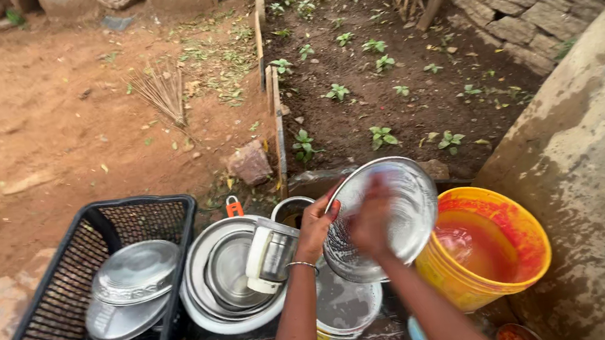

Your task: The person washes several metal plates and bowls by hand using a sponge and a bucket of water, scrubbing each item before placing it into a black plastic drying basket.

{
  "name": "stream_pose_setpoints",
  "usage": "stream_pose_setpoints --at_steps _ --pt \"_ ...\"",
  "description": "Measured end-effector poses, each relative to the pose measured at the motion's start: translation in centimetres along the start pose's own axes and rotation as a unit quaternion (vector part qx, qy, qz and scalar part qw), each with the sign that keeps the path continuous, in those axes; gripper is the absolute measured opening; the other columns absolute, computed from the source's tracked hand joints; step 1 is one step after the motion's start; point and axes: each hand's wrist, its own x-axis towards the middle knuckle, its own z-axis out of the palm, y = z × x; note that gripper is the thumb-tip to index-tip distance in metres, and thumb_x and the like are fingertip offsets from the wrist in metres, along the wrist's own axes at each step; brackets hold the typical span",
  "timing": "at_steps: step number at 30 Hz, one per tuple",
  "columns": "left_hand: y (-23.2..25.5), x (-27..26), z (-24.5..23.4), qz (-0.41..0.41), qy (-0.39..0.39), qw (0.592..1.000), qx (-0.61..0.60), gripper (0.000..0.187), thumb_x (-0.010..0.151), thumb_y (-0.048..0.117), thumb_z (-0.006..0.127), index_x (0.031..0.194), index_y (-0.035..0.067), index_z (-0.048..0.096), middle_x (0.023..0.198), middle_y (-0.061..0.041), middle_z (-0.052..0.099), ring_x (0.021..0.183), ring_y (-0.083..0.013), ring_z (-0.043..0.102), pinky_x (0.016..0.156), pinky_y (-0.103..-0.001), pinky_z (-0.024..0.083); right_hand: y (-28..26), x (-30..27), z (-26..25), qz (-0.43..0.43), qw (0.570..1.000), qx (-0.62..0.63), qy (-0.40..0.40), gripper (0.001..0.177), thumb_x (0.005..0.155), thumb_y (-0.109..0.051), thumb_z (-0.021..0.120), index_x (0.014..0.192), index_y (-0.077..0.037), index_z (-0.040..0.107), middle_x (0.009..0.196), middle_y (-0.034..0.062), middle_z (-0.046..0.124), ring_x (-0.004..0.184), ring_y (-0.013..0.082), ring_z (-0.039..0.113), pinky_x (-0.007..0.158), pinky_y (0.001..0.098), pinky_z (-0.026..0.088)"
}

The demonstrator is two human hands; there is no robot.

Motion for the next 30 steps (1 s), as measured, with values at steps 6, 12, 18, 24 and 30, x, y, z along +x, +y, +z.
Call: stream_pose_setpoints --at_steps 6,12,18,24,30 --pt "-0.1 -0.1 -3.1 0.015 0.096 0.995 -0.015 0.052 0.096 0.02 0.068 0.145 0.006 0.058 0.135 0.001 0.067 0.119 -0.009 0.059 0.102 -0.026 0.045 -0.6 -3.6 -2.4 -0.102 0.954 0.038 -0.279 0.096 0.088 -0.048 0.053 0.15 0.021 0.027 0.158 0.0323 0.018 0.154 0.0411 0.015 0.12 0.0668 -0.006" --pt "0.2 -0.4 -0.1 -0.015 0.028 0.999 -0.008 0.052 0.101 0.022 0.066 0.149 0.005 0.057 0.136 -0.002 0.065 0.118 -0.0084 0.055 0.101 -0.025 0.041 -2.9 1.4 -2.7 -0.208 0.957 0.119 -0.161 0.083 0.096 -0.054 0.046 0.148 0.009 0.038 0.161 0.0314 0.028 0.152 0.0474 0.018 0.122 0.0639 -0.002" --pt "2.2 -1.2 1.5 0.004 0.028 1.0 -0.004 0.054 0.099 0.028 0.067 0.147 0.005 0.057 0.143 -0.002 0.063 0.126 -0.0082 0.054 0.106 -0.025 0.041 1.6 1.9 0.5 -0.055 0.964 0.029 -0.258 0.085 0.1 -0.062 0.041 0.146 0.009 0.042 0.156 0.0291 0.034 0.155 0.0424 0.025 0.135 0.0586 0.008" --pt "0.4 -0.3 0.5 -0.022 0.119 0.993 0.01 0.052 0.098 0.025 0.067 0.146 0.007 0.059 0.137 -0.006 0.069 0.116 -0.0113 0.061 0.099 -0.026 0.048 3.3 0.1 1.3 0.076 0.978 0.135 -0.14 0.089 0.104 -0.061 0.026 0.153 0.013 0.03 0.168 0.034 0.012 0.158 0.0454 0.007 0.124 0.0619 0.006" --pt "-4.2 -0.3 -3.7 0.06 0.179 0.978 -0.084 0.052 0.1 0.01 0.07 0.149 0.001 0.058 0.133 -0.002 0.063 0.111 -0.0084 0.053 0.097 -0.023 0.043 -2.6 -3.9 -1.0 0.078 0.947 0.001 -0.312 0.097 0.107 -0.063 0.029 0.154 0.017 0.0 0.163 0.0377 -0.002 0.153 0.047 -0.003 0.118 0.0612 -0.005"
